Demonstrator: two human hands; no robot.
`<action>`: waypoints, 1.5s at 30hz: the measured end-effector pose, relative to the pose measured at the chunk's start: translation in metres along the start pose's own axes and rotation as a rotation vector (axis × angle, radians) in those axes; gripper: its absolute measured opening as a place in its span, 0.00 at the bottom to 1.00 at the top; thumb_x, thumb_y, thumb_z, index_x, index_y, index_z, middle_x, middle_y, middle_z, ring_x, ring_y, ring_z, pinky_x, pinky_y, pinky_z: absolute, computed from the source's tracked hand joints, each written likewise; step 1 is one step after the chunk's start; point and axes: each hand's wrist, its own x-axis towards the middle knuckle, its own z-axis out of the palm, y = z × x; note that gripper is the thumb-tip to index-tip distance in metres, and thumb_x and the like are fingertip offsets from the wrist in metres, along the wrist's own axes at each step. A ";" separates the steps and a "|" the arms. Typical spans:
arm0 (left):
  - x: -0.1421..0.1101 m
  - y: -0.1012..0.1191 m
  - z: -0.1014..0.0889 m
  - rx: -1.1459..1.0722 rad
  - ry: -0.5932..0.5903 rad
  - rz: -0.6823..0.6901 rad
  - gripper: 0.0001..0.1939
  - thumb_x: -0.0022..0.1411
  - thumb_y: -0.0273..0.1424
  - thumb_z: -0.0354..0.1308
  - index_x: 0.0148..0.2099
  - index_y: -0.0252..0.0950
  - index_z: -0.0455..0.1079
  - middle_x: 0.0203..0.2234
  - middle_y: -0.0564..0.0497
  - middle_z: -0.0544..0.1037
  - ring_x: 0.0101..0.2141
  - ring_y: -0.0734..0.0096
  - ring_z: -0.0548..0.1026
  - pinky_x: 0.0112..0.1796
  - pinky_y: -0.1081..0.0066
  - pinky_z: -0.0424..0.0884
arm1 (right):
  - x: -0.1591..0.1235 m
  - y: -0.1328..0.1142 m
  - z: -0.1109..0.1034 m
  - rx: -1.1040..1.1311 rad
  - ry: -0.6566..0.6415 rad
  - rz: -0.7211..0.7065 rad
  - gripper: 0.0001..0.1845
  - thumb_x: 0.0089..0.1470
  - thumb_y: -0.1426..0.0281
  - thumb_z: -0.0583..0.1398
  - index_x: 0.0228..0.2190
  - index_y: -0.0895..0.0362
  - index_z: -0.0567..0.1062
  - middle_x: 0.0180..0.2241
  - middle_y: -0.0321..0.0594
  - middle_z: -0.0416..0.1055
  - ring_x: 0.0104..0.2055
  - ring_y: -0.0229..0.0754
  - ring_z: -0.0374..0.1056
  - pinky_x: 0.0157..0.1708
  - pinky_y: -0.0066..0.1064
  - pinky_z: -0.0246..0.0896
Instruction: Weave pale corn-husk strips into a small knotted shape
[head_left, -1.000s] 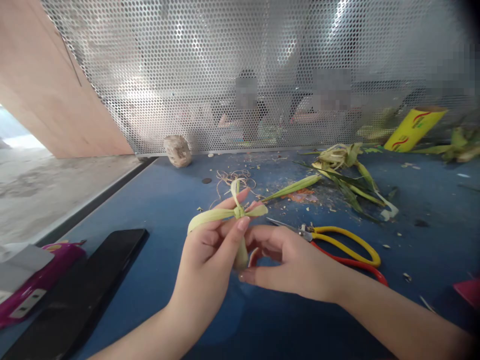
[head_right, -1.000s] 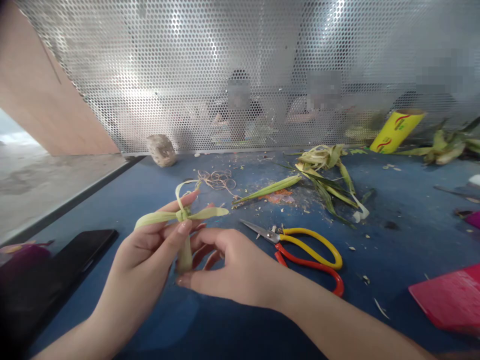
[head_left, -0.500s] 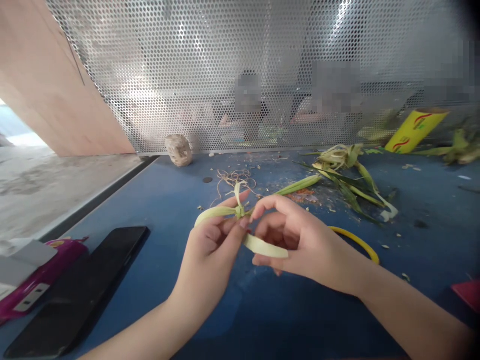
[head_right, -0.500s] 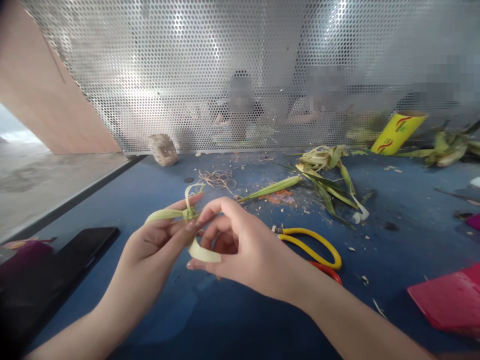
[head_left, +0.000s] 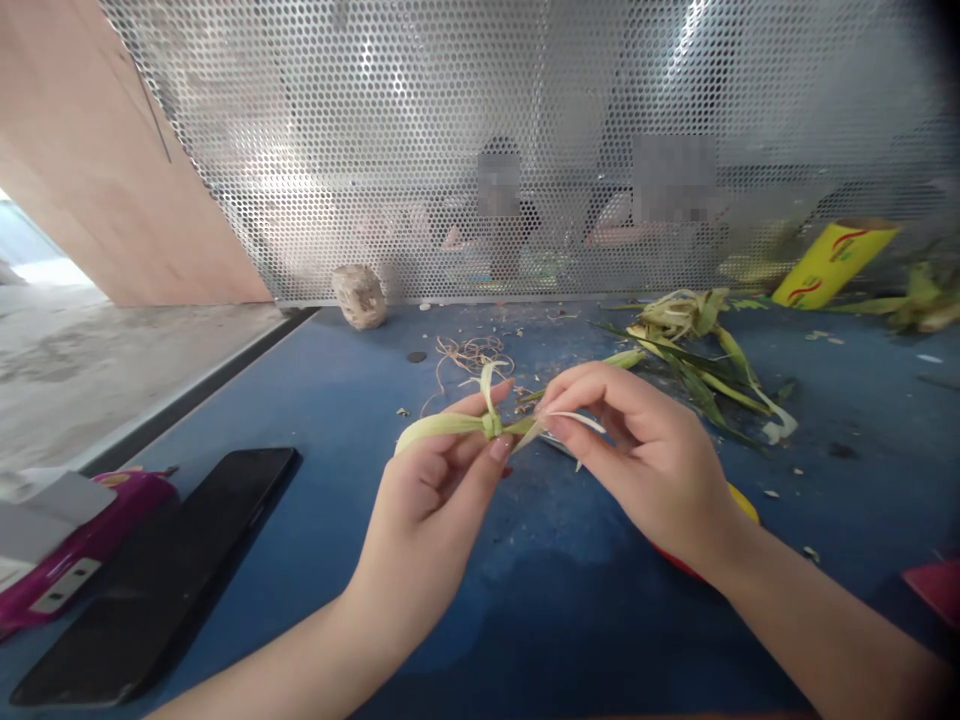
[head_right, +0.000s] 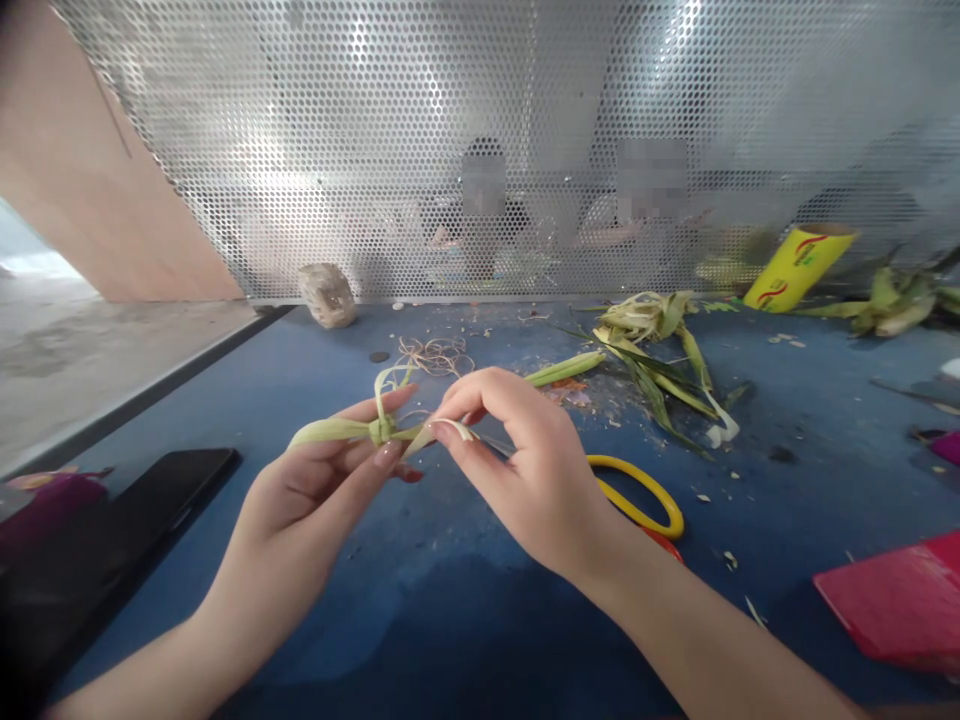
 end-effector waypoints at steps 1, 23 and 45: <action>0.000 0.000 -0.001 0.054 -0.016 0.031 0.06 0.57 0.28 0.57 0.31 0.41 0.75 0.45 0.53 0.77 0.50 0.60 0.71 0.42 0.68 0.73 | 0.000 0.001 0.000 -0.015 -0.005 -0.008 0.05 0.56 0.75 0.55 0.30 0.54 0.68 0.33 0.37 0.70 0.36 0.38 0.67 0.38 0.30 0.63; 0.002 -0.004 -0.005 0.091 -0.063 0.072 0.09 0.54 0.25 0.60 0.36 0.45 0.75 0.42 0.55 0.78 0.35 0.70 0.77 0.35 0.74 0.73 | 0.004 0.005 0.000 0.529 -0.399 0.375 0.07 0.59 0.65 0.53 0.37 0.56 0.66 0.27 0.34 0.67 0.27 0.33 0.66 0.26 0.25 0.63; 0.016 -0.001 -0.004 0.060 -0.059 -0.124 0.09 0.52 0.28 0.60 0.21 0.34 0.72 0.44 0.47 0.76 0.31 0.69 0.76 0.30 0.73 0.74 | -0.002 0.002 -0.003 -0.668 -0.291 -0.524 0.15 0.58 0.77 0.50 0.27 0.57 0.74 0.32 0.44 0.73 0.31 0.41 0.65 0.32 0.33 0.63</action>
